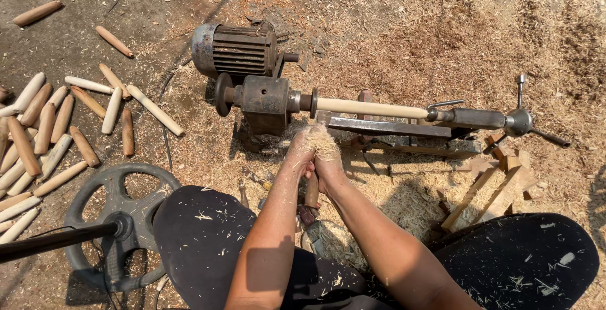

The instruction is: The person operates a wood lathe to shape a cylindrical wooden piece. They mount the wood, secure it, and use a chisel to shave and smooth the surface while the lathe spins, producing wood shavings.

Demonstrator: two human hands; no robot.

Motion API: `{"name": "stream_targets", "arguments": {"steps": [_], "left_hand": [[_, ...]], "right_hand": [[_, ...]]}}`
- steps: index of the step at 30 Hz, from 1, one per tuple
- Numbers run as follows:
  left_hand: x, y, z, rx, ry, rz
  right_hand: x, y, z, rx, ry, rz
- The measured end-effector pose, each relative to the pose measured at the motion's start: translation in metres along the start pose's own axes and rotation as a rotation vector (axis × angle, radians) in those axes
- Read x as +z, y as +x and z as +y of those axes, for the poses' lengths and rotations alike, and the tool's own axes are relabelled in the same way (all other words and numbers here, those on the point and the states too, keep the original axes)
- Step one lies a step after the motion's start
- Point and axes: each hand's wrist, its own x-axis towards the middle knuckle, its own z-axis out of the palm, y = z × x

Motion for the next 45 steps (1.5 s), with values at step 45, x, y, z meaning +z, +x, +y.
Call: {"name": "stream_targets", "arguments": {"steps": [45], "left_hand": [[0.059, 0.037, -0.041, 0.08, -0.091, -0.108]], "right_hand": [[-0.07, -0.006, -0.019, 0.007, -0.071, 0.07]]}}
